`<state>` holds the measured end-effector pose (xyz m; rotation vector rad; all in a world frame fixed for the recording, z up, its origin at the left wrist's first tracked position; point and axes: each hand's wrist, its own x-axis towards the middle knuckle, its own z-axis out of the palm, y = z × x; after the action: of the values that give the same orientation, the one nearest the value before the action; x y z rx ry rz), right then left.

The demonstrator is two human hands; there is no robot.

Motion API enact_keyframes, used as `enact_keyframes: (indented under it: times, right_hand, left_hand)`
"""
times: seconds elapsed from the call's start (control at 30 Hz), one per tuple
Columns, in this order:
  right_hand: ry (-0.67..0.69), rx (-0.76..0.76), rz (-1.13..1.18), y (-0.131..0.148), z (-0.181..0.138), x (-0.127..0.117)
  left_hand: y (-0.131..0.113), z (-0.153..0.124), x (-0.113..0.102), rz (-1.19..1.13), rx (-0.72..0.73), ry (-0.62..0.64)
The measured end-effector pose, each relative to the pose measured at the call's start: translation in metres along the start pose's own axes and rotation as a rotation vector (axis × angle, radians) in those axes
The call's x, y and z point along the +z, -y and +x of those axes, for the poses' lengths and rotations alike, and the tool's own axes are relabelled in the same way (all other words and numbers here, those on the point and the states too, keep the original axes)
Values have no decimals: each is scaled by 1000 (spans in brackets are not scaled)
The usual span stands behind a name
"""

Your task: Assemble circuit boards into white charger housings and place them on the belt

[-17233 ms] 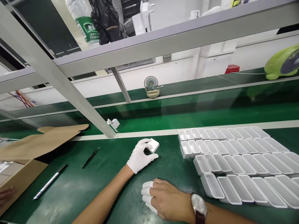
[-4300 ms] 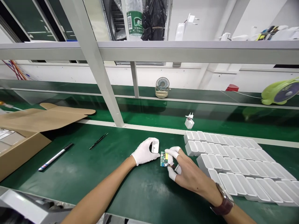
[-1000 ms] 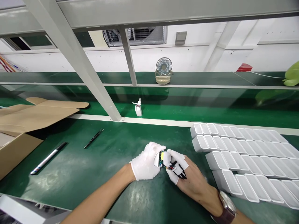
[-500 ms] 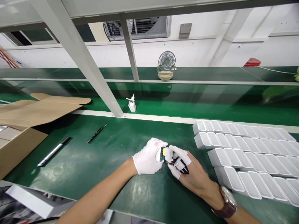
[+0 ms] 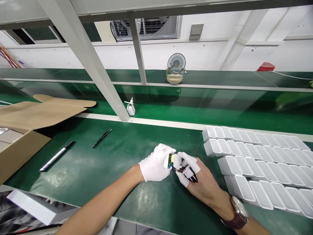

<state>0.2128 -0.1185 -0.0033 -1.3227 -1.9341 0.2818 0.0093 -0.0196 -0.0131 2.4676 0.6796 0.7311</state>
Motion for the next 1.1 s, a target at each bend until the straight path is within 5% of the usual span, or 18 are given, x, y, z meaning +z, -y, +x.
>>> enact_keyframes:
  times: [1.1]
  right_hand:
    - [13,-58,-72,-2,-7,7]
  left_hand:
    - [-1,1,0,-1,12,-24]
